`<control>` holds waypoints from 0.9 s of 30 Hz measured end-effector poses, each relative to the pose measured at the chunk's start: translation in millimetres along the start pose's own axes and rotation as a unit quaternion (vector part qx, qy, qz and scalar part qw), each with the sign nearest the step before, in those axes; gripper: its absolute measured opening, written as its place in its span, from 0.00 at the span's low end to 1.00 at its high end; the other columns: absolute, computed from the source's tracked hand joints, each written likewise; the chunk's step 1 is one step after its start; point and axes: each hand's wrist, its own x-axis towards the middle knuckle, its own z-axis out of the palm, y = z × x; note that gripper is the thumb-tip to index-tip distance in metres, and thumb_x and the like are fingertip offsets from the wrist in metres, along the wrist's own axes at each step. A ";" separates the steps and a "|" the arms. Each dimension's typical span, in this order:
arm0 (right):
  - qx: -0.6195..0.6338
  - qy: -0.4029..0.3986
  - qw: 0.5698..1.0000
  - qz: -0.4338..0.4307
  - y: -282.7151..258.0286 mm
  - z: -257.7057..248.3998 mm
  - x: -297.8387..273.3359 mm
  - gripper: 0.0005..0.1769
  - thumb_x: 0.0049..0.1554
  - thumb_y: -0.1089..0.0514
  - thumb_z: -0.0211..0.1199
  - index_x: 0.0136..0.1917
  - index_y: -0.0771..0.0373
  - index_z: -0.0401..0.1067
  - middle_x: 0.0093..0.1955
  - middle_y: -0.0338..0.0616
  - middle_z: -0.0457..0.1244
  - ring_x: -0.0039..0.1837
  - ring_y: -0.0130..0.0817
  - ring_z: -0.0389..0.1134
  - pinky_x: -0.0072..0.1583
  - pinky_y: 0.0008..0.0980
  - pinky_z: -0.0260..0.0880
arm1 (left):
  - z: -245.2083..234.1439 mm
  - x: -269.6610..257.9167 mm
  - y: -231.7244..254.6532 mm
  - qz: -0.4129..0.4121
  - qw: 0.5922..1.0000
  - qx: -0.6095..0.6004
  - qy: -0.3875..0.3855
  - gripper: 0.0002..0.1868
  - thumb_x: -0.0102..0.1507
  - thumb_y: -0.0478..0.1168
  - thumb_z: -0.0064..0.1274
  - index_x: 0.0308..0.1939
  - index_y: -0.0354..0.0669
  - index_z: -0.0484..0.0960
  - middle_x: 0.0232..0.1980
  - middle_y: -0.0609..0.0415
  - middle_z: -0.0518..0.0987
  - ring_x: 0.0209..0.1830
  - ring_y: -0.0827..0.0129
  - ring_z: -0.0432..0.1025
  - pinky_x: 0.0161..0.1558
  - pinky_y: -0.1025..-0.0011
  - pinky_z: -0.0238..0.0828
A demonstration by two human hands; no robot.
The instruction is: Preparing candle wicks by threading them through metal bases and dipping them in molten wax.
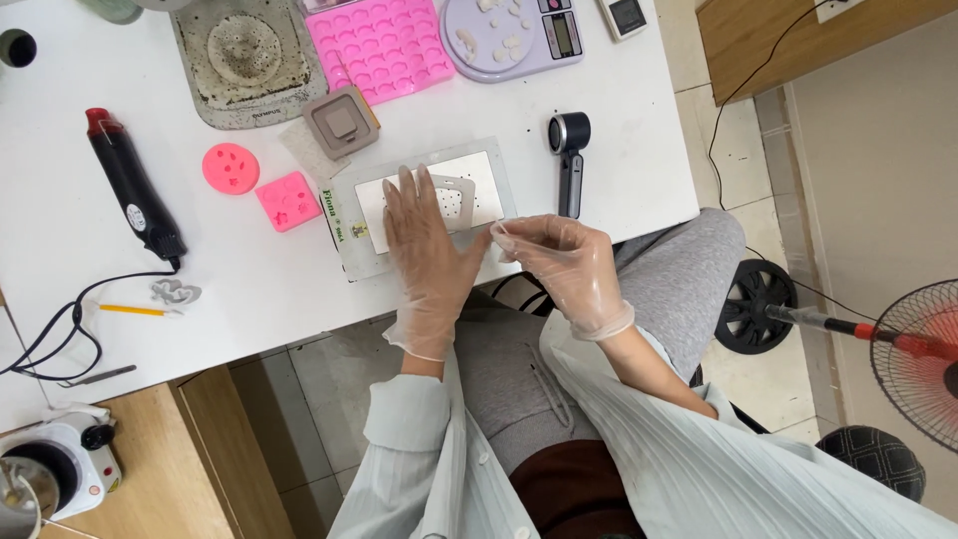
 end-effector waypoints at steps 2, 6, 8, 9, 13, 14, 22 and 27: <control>-0.012 0.007 1.000 -0.001 8.9 -4.0 5.6 0.14 0.57 0.60 0.68 0.56 0.68 0.79 0.45 0.41 0.72 0.47 0.23 0.73 0.50 0.23 0.75 | 11.4 -2.5 -1.9 0.004 1.000 -0.001 -0.003 0.54 0.59 0.58 0.62 0.77 0.37 0.49 0.79 0.36 0.52 0.80 0.42 0.41 0.75 0.46 0.39; -0.037 0.024 0.999 -0.010 15.3 -10.5 10.6 0.12 0.58 0.59 0.69 0.53 0.68 0.80 0.42 0.41 0.72 0.44 0.23 0.71 0.47 0.22 0.72 | 5.5 -11.5 18.7 0.015 0.997 -0.067 0.028 0.36 0.68 0.50 0.54 0.76 0.40 0.61 0.80 0.41 0.59 0.83 0.49 0.46 0.79 0.51 0.43; -0.023 0.032 0.999 0.008 15.9 -14.0 10.7 0.12 0.58 0.58 0.69 0.52 0.68 0.80 0.41 0.41 0.71 0.43 0.22 0.70 0.47 0.22 0.71 | -6.4 -14.6 35.4 -0.040 0.978 -0.203 0.020 0.27 0.71 0.47 0.51 0.71 0.40 0.69 0.75 0.44 0.67 0.79 0.54 0.55 0.77 0.55 0.52; -0.008 0.038 0.999 0.024 16.2 -15.7 11.0 0.12 0.59 0.58 0.69 0.52 0.68 0.81 0.41 0.40 0.71 0.43 0.22 0.68 0.46 0.21 0.70 | -12.3 -15.6 43.5 -0.096 0.938 -0.334 0.014 0.19 0.73 0.43 0.49 0.67 0.41 0.77 0.70 0.47 0.75 0.74 0.59 0.64 0.75 0.60 0.60; 0.025 0.040 0.997 0.053 3.3 -14.1 5.2 0.11 0.59 0.58 0.68 0.51 0.68 0.81 0.40 0.39 0.70 0.41 0.21 0.68 0.45 0.21 0.70 | -38.4 -12.4 63.7 -0.170 0.808 -0.562 -0.042 0.14 0.73 0.42 0.51 0.57 0.39 0.83 0.57 0.52 0.83 0.61 0.68 0.75 0.67 0.67 0.70; 0.029 0.038 0.998 0.048 -0.3 -15.2 3.6 0.11 0.59 0.58 0.68 0.50 0.67 0.80 0.40 0.39 0.70 0.41 0.20 0.68 0.46 0.20 0.70 | -38.7 -11.7 65.8 -0.158 0.788 -0.594 -0.046 0.13 0.72 0.40 0.52 0.56 0.38 0.84 0.56 0.53 0.84 0.59 0.70 0.76 0.67 0.68 0.71; 0.053 0.037 0.998 0.020 -9.3 -16.3 -4.5 0.09 0.60 0.59 0.68 0.49 0.67 0.80 0.40 0.38 0.69 0.43 0.20 0.68 0.47 0.20 0.70 | -36.1 -11.8 71.1 -0.166 0.743 -0.647 -0.033 0.08 0.68 0.33 0.58 0.51 0.38 0.87 0.54 0.53 0.84 0.56 0.70 0.77 0.62 0.71 0.74; 0.016 0.054 0.998 -0.015 -11.6 -17.0 -9.8 0.05 0.60 0.63 0.67 0.49 0.67 0.79 0.43 0.37 0.69 0.45 0.19 0.69 0.48 0.20 0.72 | -42.2 -8.8 74.5 -0.134 0.762 -0.633 -0.032 0.08 0.66 0.29 0.60 0.49 0.40 0.87 0.54 0.54 0.83 0.56 0.70 0.78 0.59 0.70 0.78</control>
